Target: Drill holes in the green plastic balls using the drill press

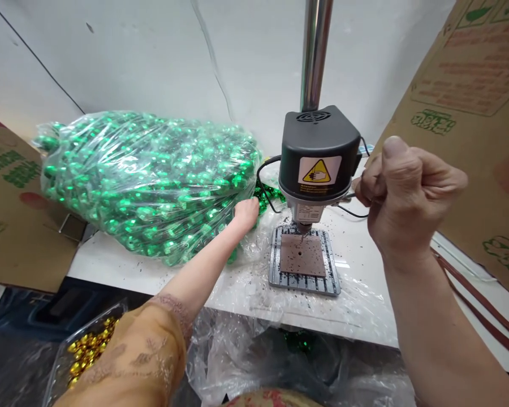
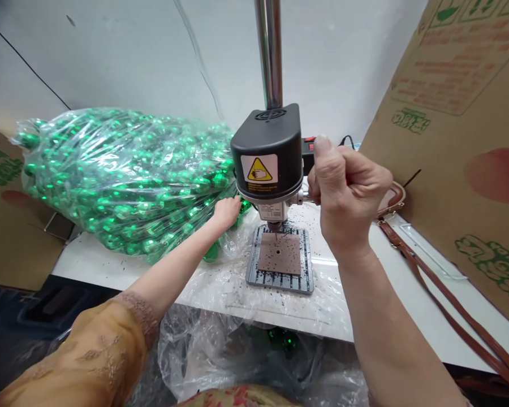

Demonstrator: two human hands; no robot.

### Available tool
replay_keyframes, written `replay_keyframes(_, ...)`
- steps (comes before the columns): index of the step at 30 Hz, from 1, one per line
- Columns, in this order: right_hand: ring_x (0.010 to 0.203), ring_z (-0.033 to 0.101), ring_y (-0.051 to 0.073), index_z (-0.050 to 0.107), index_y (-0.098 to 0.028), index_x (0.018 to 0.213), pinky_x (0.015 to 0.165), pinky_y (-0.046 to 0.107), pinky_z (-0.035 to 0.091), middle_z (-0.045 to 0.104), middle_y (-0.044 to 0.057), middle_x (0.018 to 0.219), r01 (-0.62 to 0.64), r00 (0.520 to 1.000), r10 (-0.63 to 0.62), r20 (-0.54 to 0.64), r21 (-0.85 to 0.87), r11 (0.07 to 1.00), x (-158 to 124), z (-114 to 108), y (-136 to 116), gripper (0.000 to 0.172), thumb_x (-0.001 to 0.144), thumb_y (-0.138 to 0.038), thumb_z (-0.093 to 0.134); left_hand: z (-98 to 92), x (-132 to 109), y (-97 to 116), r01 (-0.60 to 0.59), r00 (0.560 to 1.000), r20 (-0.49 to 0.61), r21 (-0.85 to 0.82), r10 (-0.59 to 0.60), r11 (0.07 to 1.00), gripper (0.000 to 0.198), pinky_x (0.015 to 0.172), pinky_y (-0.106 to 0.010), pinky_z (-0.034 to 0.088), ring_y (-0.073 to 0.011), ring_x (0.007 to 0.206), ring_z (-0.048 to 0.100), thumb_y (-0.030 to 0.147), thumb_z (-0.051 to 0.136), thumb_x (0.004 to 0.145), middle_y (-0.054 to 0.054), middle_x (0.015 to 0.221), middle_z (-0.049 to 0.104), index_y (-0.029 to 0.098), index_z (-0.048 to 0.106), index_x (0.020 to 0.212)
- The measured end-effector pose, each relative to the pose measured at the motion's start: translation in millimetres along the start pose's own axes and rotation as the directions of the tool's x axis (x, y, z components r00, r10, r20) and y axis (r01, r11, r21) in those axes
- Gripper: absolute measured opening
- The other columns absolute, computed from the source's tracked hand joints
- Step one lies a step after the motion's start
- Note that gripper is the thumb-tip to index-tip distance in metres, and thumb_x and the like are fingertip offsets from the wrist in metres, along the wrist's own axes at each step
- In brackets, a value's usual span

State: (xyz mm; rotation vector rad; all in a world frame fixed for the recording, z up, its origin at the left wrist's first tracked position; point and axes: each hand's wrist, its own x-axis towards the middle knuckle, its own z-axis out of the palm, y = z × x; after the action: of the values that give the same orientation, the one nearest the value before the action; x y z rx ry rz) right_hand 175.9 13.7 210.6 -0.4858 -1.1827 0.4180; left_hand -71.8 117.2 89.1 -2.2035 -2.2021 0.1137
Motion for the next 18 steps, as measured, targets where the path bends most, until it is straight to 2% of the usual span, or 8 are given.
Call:
replay_keyframes(3,0.041,0.033,0.004,0.041,-0.02,0.049,0.043,0.03,0.023,0.039,-0.007,0.045,0.012,1.0,-0.012,-0.012,0.007,1.0,-0.7,1.0,-0.3,0.052,0.095,-0.028,0.065,9.3,11.6,8.3,-0.054,0.996,-0.073,-0.065,0.049,0.996,0.035,0.103,-0.044,0.053,-0.0356,0.132,0.061,0.019,0.066,0.096,-0.022,0.135,0.066,0.017,0.067,0.131)
replay_keyframes(6,0.04,0.034,0.005,0.044,-0.02,0.05,0.042,0.031,0.023,0.041,-0.007,0.044,0.017,1.0,-0.017,-0.016,0.02,1.0,-0.8,1.4,-0.2,0.05,0.095,-0.025,0.064,18.9,16.1,7.7,-0.064,0.99,-0.131,-0.137,0.046,0.989,0.038,0.105,-0.044,0.052,-0.0358,0.13,0.06,0.015,0.072,0.091,-0.02,0.134,0.065,0.019,0.068,0.128)
replay_keyframes(13,0.042,0.032,0.005,0.044,-0.02,0.05,0.044,0.03,0.022,0.041,-0.006,0.045,0.016,1.0,-0.015,-0.016,0.046,0.999,0.9,1.2,0.9,0.049,0.094,-0.025,0.065,28.9,4.3,-7.8,-0.097,0.968,-0.251,-0.333,0.011,0.938,0.04,0.1,-0.041,0.053,-0.0328,0.117,0.067,0.019,0.076,0.085,-0.013,0.13,0.059,0.023,0.071,0.125)
replay_keyframes(15,0.041,0.033,0.005,0.045,-0.02,0.05,0.043,0.03,0.023,0.041,-0.006,0.044,0.016,1.0,-0.015,-0.021,0.056,0.998,0.8,0.9,1.5,0.049,0.094,-0.025,0.066,26.5,-1.7,-10.6,-0.106,0.937,-0.338,-0.515,-0.088,0.851,0.04,0.1,-0.039,0.053,-0.0308,0.114,0.067,0.017,0.078,0.081,-0.012,0.126,0.059,0.021,0.072,0.12)
replay_keyframes(16,0.041,0.033,0.005,0.046,-0.02,0.05,0.043,0.03,0.023,0.041,-0.006,0.044,0.015,1.0,-0.014,-0.022,0.057,0.998,0.7,0.8,1.7,0.049,0.094,-0.025,0.066,24.5,-5.7,-11.5,-0.118,0.915,-0.368,-0.638,-0.166,0.761,0.04,0.098,-0.039,0.054,-0.029,0.111,0.067,0.018,0.079,0.08,-0.012,0.121,0.06,0.02,0.072,0.119)
replay_keyframes(18,0.041,0.034,0.005,0.046,-0.02,0.05,0.043,0.03,0.024,0.042,-0.006,0.044,0.014,1.0,-0.012,-0.024,0.054,0.998,0.4,0.4,2.1,0.049,0.094,-0.026,0.066,19.7,-17.4,-11.4,-0.164,0.898,-0.327,-0.869,-0.293,0.467,0.041,0.092,-0.037,0.056,-0.0241,0.099,0.068,0.024,0.079,0.08,-0.009,0.109,0.063,0.018,0.069,0.119)
